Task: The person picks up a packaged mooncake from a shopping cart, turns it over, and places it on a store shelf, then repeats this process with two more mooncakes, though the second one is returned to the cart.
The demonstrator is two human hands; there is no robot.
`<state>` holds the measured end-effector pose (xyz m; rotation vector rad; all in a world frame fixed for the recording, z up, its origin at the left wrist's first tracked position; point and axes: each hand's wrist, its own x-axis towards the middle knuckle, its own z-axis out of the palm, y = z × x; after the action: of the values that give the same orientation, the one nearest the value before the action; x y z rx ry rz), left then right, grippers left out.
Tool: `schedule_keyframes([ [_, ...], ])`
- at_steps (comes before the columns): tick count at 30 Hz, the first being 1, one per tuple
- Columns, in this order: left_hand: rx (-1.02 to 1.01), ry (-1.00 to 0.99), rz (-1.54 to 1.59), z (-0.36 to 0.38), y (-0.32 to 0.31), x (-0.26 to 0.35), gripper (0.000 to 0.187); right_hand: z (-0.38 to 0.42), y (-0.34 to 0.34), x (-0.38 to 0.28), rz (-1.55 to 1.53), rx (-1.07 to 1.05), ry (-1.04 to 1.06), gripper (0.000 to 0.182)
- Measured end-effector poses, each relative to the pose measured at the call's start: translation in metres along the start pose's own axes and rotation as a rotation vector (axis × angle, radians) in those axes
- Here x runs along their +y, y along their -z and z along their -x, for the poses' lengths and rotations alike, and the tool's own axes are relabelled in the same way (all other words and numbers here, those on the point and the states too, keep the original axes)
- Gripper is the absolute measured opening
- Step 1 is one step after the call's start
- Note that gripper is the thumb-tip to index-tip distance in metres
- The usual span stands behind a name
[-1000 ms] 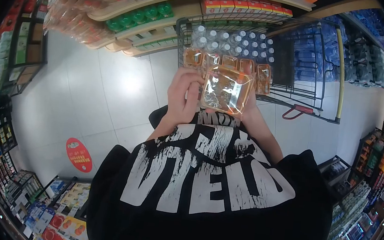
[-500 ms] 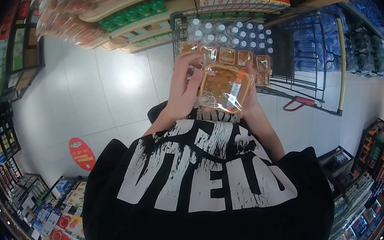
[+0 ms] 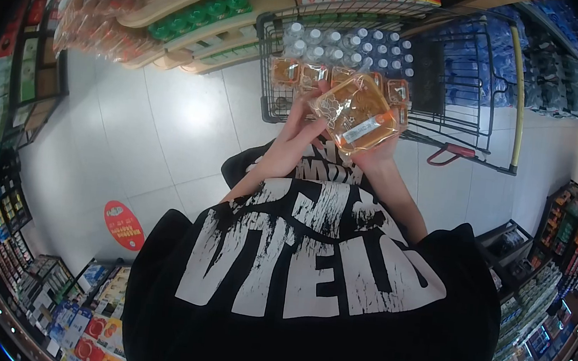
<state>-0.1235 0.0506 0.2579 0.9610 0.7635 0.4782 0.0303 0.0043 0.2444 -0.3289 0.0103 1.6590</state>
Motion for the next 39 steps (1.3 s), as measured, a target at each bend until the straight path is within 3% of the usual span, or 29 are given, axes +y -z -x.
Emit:
schedule_keyframes([
  [14, -0.032, -0.057, -0.058, 0.001, 0.001, 0.000, 0.054, 0.002, 0.009, 0.002, -0.053, -0.068, 0.040, 0.076],
  [16, -0.036, -0.047, -0.050, 0.001, 0.001, 0.000, 0.054, 0.003, 0.013, 0.003, -0.014, -0.026, 0.032, 0.085],
  [20, -0.025, -0.035, -0.049, 0.002, 0.001, -0.004, 0.050, 0.008, 0.021, 0.002, 0.054, 0.040, 0.050, 0.084],
  [28, -0.016, 0.005, -0.050, 0.005, 0.003, -0.006, 0.041, 0.009, 0.021, 0.003, -0.120, 0.049, 0.031, 0.062],
  [31, 0.089, -0.090, 0.042, 0.005, 0.004, -0.011, 0.041, 0.002, 0.012, 0.002, 0.066, 0.181, -0.052, 0.061],
  [34, 0.214, -0.193, -0.024, 0.007, 0.003, -0.007, 0.045, 0.000, 0.005, 0.006, -0.031, 0.205, -0.066, 0.056],
  [36, 0.310, -0.543, -0.350, 0.005, 0.000, -0.006, 0.048, -0.002, 0.004, 0.009, -0.127, 0.196, -0.072, 0.057],
  [37, 0.309, -0.543, -0.348, 0.005, -0.001, -0.005, 0.048, -0.003, 0.004, 0.012, -0.151, 0.178, -0.062, 0.056],
  [39, 0.162, -0.803, -0.770, 0.009, -0.002, -0.001, 0.048, -0.005, 0.013, 0.017, -0.176, 0.164, -0.053, 0.055],
])
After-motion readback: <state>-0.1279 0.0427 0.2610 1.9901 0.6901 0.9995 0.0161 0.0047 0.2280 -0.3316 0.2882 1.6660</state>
